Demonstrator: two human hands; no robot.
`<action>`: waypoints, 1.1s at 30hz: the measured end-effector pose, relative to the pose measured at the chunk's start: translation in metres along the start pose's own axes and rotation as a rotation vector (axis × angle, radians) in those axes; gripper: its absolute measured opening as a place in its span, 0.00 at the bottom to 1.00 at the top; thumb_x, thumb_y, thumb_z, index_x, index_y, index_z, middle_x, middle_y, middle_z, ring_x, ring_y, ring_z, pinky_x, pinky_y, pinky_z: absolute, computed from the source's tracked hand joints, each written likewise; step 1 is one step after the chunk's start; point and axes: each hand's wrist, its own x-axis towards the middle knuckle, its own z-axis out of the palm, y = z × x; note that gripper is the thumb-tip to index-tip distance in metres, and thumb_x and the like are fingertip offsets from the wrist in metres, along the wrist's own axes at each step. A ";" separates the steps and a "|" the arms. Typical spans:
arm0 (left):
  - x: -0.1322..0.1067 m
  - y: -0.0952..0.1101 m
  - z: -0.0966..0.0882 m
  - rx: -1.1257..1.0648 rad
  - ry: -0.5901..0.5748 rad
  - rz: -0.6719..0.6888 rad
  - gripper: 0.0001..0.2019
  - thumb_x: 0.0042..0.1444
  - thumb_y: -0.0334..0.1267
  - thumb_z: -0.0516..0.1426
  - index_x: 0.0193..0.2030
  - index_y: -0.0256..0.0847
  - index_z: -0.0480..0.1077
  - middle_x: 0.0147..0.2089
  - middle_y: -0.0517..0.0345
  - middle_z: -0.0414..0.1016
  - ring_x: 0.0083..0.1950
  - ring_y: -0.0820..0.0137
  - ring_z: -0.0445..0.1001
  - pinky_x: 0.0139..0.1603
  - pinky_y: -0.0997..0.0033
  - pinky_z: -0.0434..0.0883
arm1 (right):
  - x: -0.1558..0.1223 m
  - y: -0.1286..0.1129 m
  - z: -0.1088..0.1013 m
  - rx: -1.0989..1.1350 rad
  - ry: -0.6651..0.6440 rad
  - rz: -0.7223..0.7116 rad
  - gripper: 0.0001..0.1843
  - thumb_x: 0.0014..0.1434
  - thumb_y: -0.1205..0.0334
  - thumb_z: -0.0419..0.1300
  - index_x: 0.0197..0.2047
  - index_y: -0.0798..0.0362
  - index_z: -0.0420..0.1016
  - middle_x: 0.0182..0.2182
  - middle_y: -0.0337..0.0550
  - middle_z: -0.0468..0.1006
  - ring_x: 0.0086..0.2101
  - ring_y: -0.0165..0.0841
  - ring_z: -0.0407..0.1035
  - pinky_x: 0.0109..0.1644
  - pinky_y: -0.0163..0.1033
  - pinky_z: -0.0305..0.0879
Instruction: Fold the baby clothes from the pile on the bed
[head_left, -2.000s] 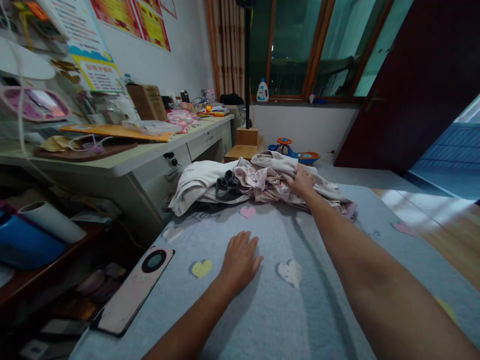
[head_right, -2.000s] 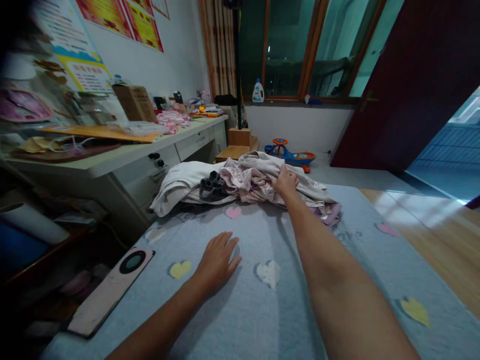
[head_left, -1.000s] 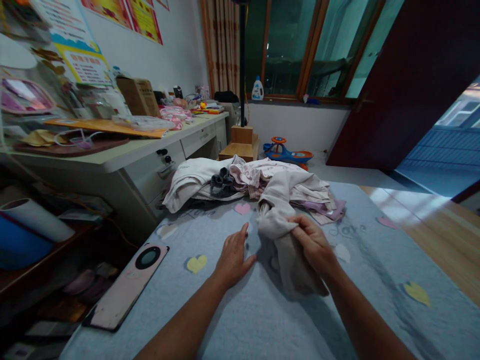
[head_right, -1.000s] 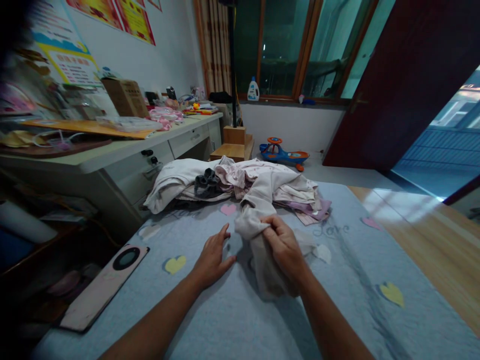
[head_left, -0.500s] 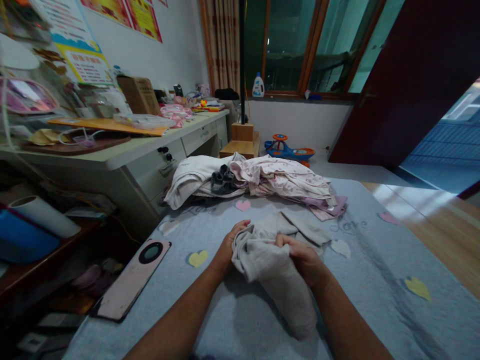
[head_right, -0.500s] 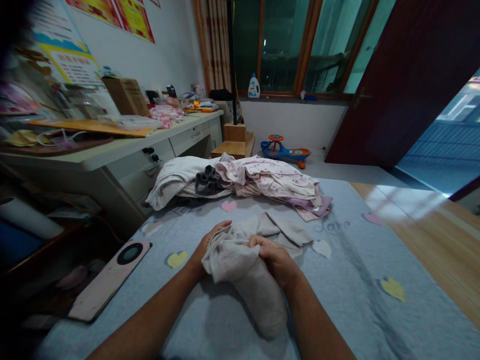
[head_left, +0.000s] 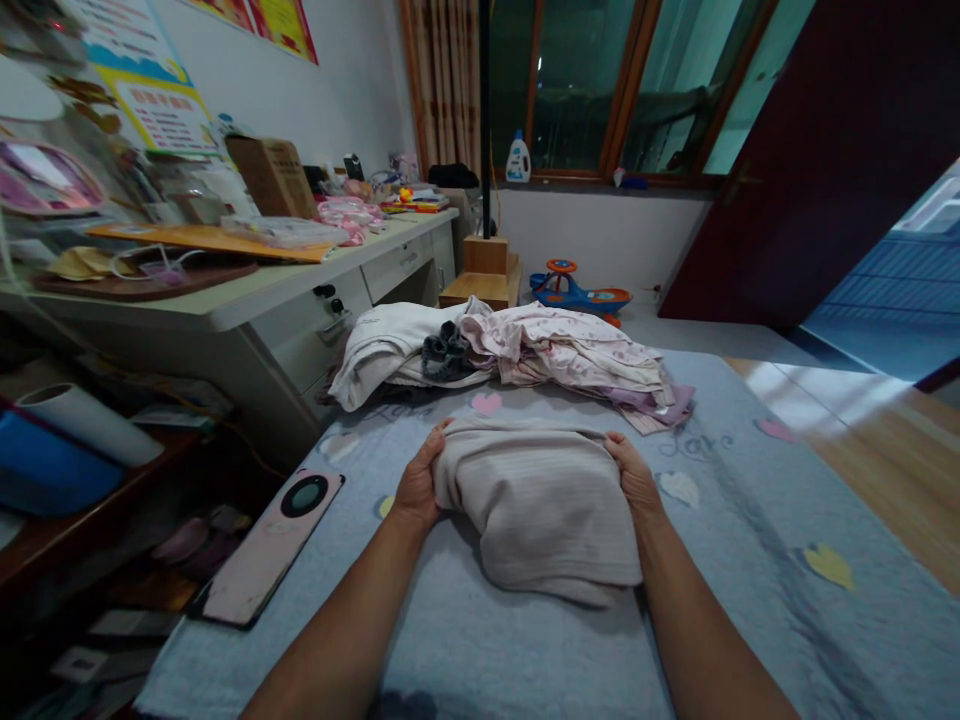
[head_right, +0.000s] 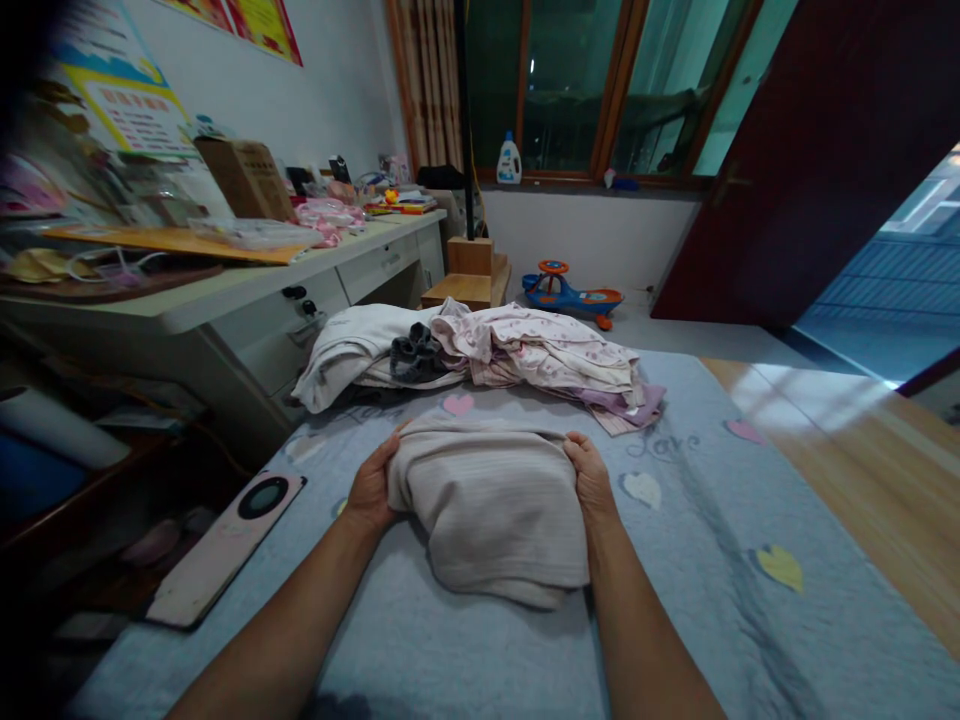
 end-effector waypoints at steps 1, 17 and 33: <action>0.001 0.003 -0.002 -0.029 0.007 0.000 0.25 0.50 0.48 0.65 0.53 0.41 0.70 0.50 0.51 0.79 0.53 0.55 0.77 0.54 0.54 0.73 | 0.003 0.003 0.000 -0.036 0.016 -0.011 0.22 0.42 0.51 0.72 0.37 0.46 0.68 0.25 0.32 0.75 0.24 0.34 0.68 0.30 0.40 0.65; -0.004 -0.003 -0.001 0.361 -0.183 -0.141 0.32 0.43 0.31 0.65 0.59 0.40 0.69 0.50 0.52 0.80 0.49 0.58 0.79 0.45 0.65 0.75 | -0.032 -0.009 0.016 -0.123 -0.330 0.158 0.37 0.42 0.55 0.74 0.56 0.47 0.71 0.47 0.45 0.82 0.43 0.44 0.77 0.50 0.49 0.70; 0.023 0.024 -0.039 0.527 0.406 0.311 0.20 0.43 0.42 0.67 0.44 0.40 0.73 0.40 0.58 0.76 0.37 0.71 0.73 0.38 0.72 0.68 | 0.006 -0.012 -0.021 -0.605 0.105 -0.278 0.26 0.48 0.43 0.66 0.45 0.51 0.75 0.37 0.45 0.81 0.37 0.42 0.73 0.43 0.47 0.67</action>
